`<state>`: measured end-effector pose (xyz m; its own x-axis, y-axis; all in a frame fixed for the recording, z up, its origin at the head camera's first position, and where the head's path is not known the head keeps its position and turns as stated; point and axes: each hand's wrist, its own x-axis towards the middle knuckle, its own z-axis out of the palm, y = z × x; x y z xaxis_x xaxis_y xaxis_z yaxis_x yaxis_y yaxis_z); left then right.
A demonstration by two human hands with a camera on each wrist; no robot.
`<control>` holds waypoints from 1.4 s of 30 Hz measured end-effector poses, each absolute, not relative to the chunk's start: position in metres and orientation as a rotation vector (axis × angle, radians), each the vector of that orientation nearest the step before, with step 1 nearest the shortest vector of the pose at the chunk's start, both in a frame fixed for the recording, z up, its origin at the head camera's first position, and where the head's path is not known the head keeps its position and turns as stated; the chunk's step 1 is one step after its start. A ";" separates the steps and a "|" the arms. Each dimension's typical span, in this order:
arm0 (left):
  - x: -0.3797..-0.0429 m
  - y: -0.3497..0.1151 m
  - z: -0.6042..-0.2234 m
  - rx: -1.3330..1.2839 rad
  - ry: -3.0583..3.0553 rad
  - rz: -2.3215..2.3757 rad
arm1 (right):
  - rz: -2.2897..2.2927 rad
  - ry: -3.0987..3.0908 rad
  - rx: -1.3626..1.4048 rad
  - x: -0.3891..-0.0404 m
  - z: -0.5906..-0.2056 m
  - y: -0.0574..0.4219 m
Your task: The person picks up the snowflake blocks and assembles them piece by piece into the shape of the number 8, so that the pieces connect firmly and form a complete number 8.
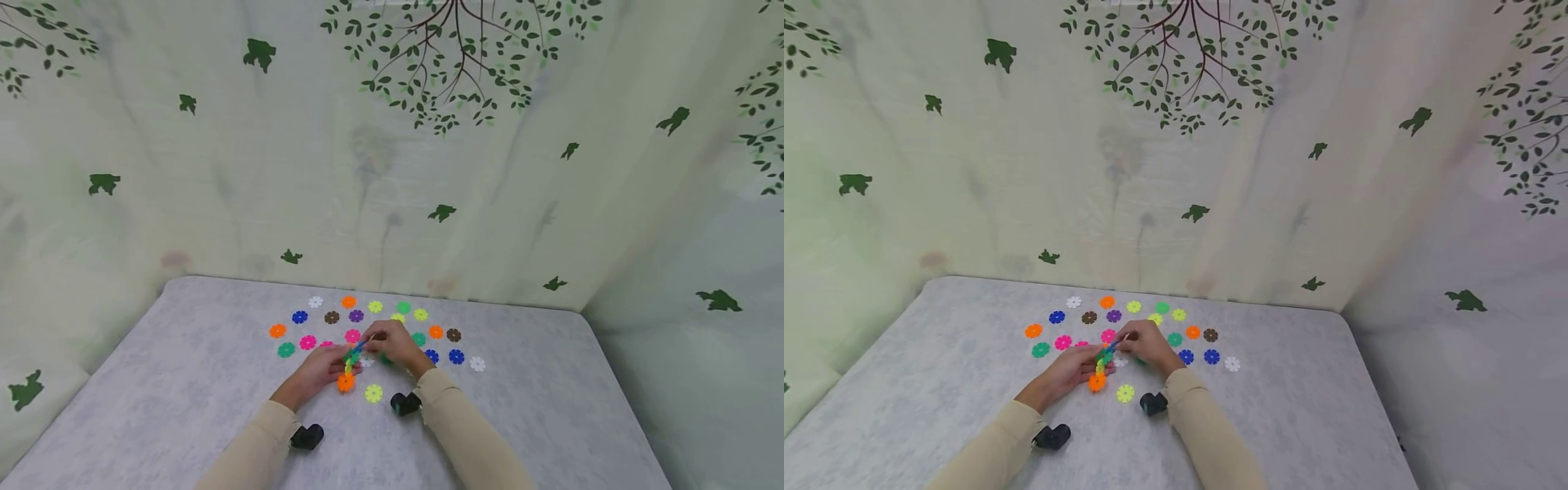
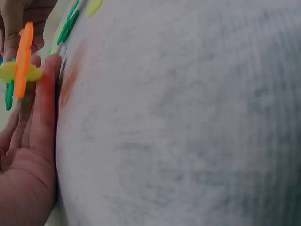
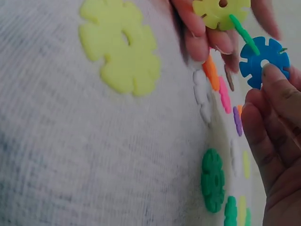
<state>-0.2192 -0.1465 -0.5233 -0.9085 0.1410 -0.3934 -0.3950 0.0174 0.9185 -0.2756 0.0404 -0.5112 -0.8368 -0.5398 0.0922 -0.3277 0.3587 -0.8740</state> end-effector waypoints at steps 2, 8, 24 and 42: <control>-0.219 -0.147 -0.523 -0.219 1.925 1.927 | -1.467 2.388 -0.797 -0.275 -0.510 0.040; -0.221 -0.143 -0.523 -0.177 1.947 1.908 | -1.400 2.450 -0.769 -0.271 -0.511 0.042; -0.217 -0.146 -0.527 -0.253 1.977 1.993 | -1.189 2.730 -0.300 -0.260 -0.512 0.141; -0.214 -0.152 -0.532 -0.145 1.643 2.180 | -1.052 2.786 -0.217 -0.257 -0.523 0.151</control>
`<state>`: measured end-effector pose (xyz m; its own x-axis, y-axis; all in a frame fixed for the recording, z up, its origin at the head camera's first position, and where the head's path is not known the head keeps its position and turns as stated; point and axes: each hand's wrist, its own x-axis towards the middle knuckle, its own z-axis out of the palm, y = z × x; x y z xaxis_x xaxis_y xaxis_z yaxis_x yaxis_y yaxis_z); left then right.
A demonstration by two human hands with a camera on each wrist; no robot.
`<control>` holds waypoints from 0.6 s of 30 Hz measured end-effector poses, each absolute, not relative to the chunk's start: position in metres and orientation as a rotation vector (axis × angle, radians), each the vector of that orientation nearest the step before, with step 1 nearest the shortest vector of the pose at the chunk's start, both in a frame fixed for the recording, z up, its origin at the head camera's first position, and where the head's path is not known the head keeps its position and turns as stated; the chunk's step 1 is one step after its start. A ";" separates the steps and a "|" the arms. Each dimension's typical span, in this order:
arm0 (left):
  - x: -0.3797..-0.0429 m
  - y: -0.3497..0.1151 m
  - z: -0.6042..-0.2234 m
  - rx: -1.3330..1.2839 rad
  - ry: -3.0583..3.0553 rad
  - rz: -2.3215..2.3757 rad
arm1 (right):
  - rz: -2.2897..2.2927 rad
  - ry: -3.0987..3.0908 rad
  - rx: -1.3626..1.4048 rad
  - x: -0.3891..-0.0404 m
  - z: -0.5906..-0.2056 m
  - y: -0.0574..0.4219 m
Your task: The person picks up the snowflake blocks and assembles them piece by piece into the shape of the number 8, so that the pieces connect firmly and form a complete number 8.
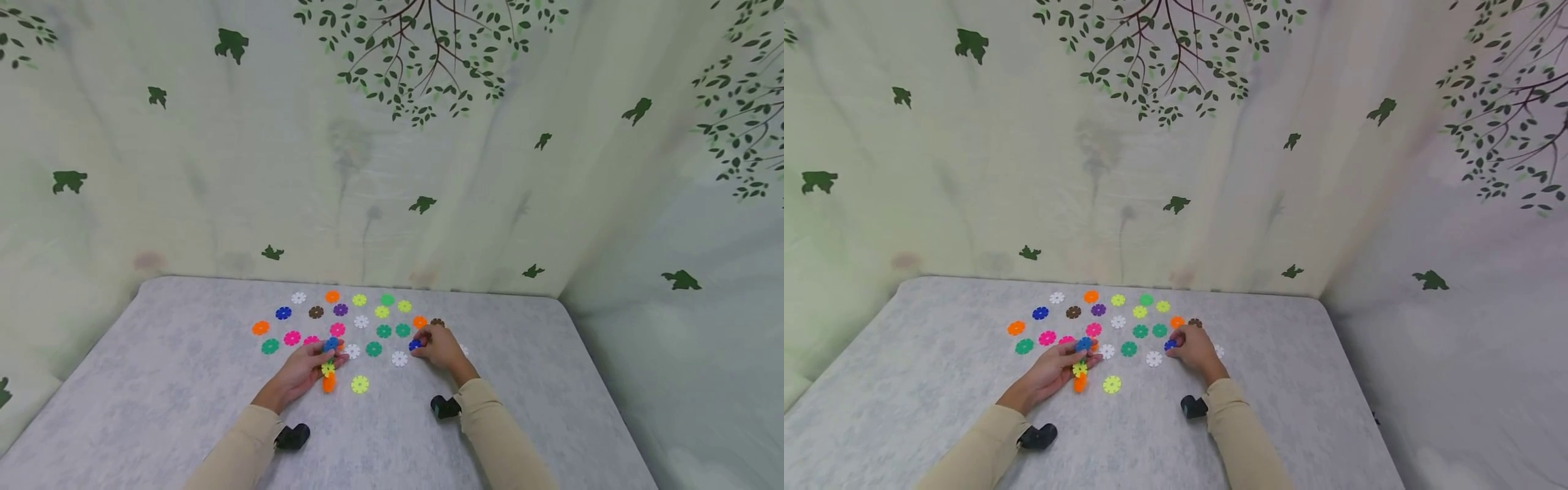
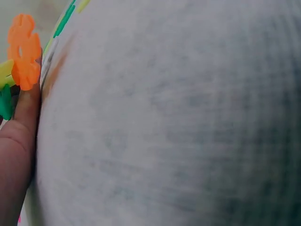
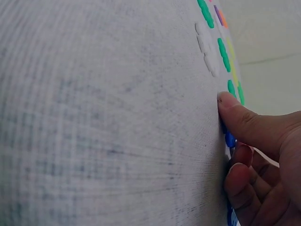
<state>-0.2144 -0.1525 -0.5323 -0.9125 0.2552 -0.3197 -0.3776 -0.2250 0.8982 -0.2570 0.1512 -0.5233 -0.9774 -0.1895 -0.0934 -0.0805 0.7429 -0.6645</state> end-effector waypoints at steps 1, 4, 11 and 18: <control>-0.215 -0.152 -0.532 -0.145 1.663 2.164 | -1.051 2.788 -0.215 -0.257 -0.523 0.151; -0.215 -0.150 -0.530 -0.174 1.704 2.139 | -1.055 2.783 -0.215 -0.257 -0.524 0.152; -0.216 -0.151 -0.527 -0.144 1.614 2.166 | -1.040 2.793 -0.192 -0.258 -0.521 0.151; -0.212 -0.153 -0.525 -0.136 1.443 2.246 | -1.034 2.790 -0.159 -0.257 -0.522 0.149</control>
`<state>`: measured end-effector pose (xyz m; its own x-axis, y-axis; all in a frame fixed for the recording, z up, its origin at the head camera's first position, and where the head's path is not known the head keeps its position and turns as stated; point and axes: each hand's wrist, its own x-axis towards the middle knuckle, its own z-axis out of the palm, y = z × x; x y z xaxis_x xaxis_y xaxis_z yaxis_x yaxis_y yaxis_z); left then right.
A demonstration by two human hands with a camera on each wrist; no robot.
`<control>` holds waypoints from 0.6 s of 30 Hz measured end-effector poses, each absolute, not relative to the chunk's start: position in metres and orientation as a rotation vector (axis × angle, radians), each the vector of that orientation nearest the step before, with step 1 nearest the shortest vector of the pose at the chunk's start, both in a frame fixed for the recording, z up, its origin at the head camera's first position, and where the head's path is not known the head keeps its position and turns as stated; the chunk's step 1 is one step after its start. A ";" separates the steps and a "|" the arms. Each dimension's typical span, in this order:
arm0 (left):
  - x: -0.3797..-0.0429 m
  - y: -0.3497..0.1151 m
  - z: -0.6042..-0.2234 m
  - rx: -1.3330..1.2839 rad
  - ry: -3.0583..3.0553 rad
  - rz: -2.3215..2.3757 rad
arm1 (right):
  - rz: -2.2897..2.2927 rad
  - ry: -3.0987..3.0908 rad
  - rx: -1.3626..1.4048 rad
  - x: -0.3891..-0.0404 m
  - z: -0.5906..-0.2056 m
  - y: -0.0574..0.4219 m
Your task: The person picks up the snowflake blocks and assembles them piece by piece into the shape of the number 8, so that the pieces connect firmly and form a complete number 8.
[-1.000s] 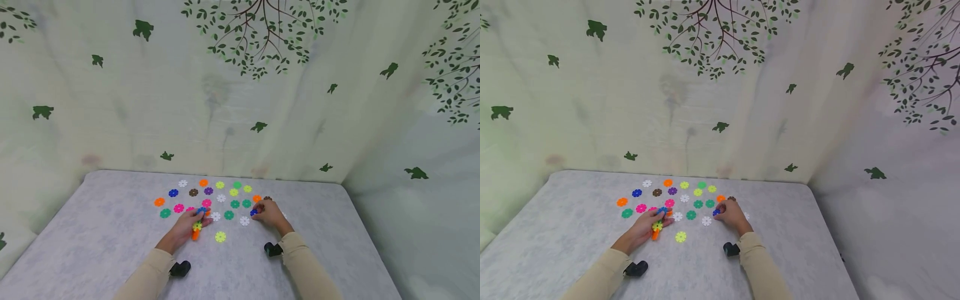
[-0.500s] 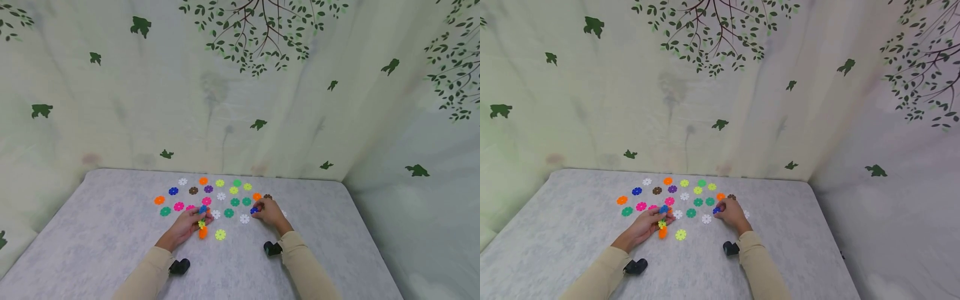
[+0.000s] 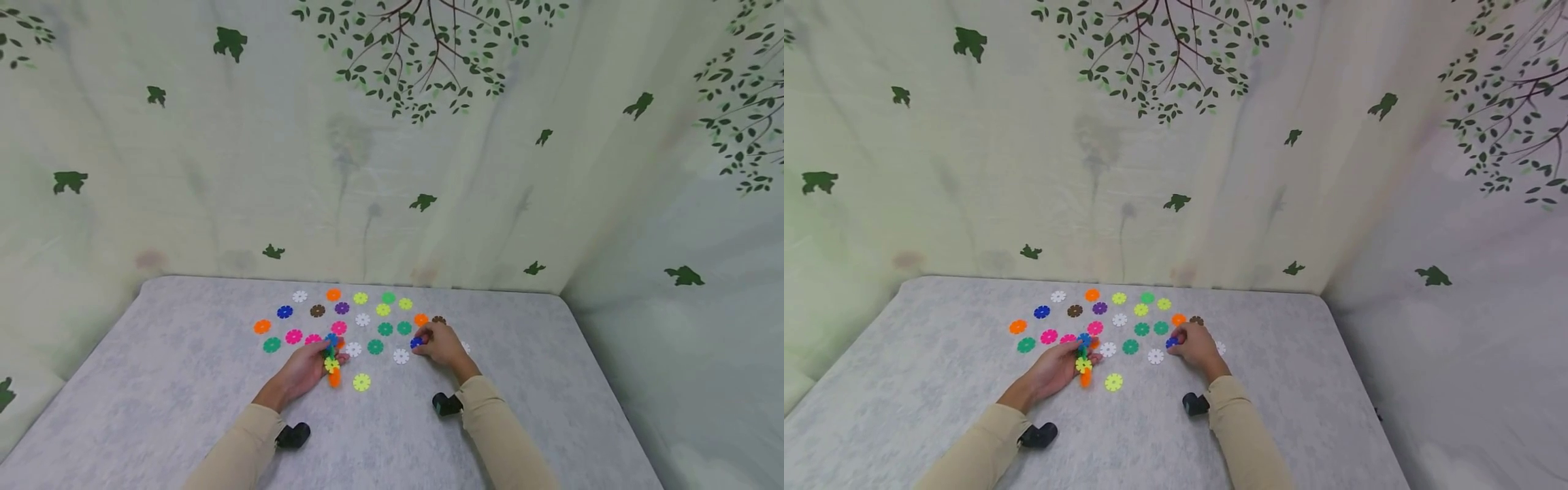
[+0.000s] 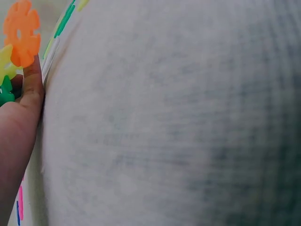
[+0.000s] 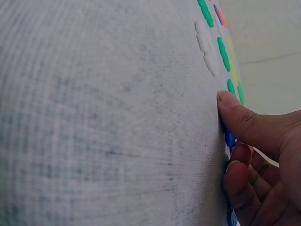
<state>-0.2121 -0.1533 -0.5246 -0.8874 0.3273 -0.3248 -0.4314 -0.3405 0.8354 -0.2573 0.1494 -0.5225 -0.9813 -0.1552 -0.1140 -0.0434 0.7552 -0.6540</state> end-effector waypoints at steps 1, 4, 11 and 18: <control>-0.212 -0.153 -0.525 -0.134 1.423 2.255 | -1.035 2.790 -0.158 -0.258 -0.523 0.149; -0.210 -0.154 -0.526 -0.121 1.418 2.264 | -1.044 2.785 -0.159 -0.257 -0.524 0.149; -0.209 -0.154 -0.532 -0.130 1.590 2.194 | -1.051 2.803 -0.173 -0.254 -0.525 0.149; -0.214 -0.152 -0.532 -0.081 1.650 2.130 | -1.460 2.634 -0.240 -0.254 -0.527 0.145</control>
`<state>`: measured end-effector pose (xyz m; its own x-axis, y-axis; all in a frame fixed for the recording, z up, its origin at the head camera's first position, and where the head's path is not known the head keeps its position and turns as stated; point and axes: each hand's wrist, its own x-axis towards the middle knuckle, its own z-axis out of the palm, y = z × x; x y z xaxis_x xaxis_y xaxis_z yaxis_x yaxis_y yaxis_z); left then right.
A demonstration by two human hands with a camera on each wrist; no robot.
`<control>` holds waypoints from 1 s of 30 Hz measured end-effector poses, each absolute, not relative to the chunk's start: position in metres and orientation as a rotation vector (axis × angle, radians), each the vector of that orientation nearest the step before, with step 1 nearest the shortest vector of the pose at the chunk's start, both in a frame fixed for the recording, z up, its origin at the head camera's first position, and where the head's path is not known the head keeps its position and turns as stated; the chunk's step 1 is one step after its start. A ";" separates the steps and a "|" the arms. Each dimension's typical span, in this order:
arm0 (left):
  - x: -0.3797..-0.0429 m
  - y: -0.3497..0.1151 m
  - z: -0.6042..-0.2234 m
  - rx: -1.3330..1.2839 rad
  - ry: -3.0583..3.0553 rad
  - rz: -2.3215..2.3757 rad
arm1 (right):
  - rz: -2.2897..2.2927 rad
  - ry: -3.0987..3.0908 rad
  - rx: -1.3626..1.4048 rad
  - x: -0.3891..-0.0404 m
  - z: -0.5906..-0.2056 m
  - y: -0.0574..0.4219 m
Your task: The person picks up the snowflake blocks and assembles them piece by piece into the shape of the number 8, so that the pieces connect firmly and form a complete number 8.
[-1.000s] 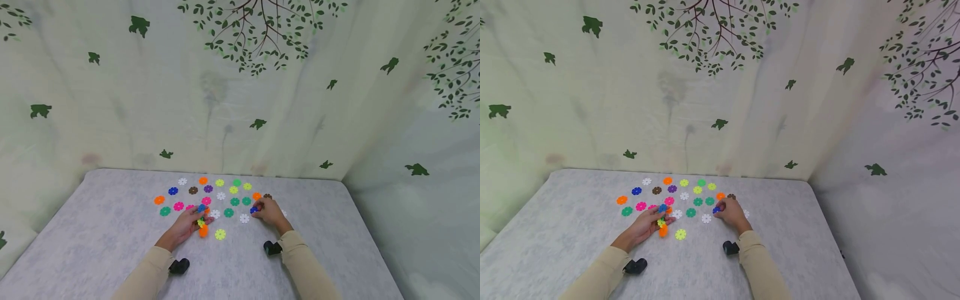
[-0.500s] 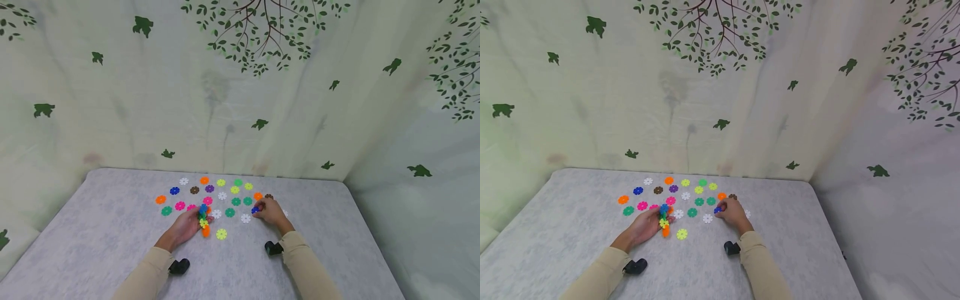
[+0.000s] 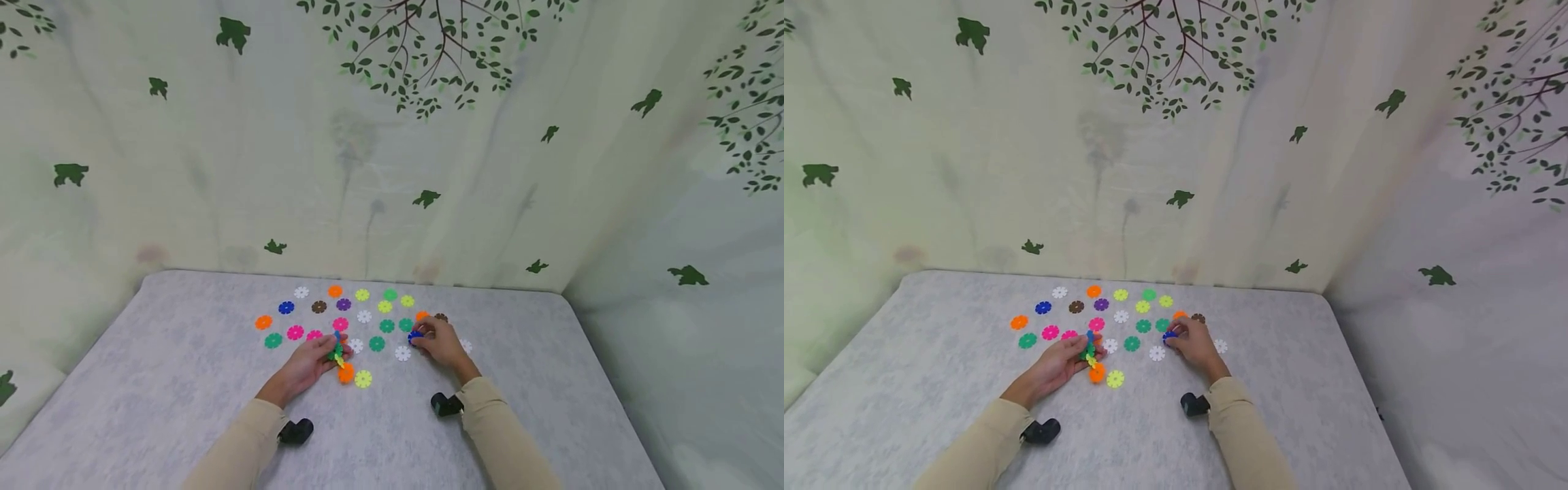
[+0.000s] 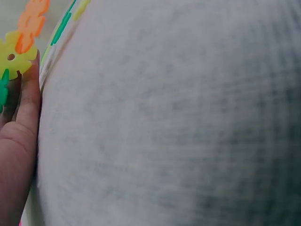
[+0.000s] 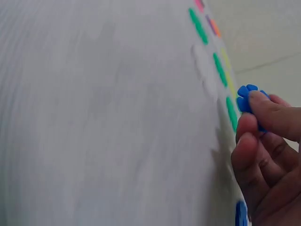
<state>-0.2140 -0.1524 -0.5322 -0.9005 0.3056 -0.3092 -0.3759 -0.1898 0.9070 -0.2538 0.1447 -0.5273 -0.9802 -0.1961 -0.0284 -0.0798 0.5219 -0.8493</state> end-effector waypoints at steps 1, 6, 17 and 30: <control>-0.214 -0.153 -0.532 -0.079 1.656 2.127 | -1.544 2.568 -0.258 -0.255 -0.527 0.140; -0.215 -0.153 -0.533 -0.129 1.675 2.127 | -1.809 2.290 -0.277 -0.262 -0.523 0.103; -0.218 -0.144 -0.532 -0.178 1.707 2.134 | -1.856 2.245 -0.277 -0.268 -0.508 0.038; -0.217 -0.146 -0.530 -0.264 1.718 2.135 | -1.874 2.224 -0.329 -0.265 -0.507 0.019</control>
<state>-0.2169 -0.1456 -0.5299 -0.9077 0.1788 -0.3796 -0.4090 -0.1756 0.8955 -0.2649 0.0195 -0.5067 -0.9521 -0.3053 -0.0197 -0.0324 0.1649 -0.9858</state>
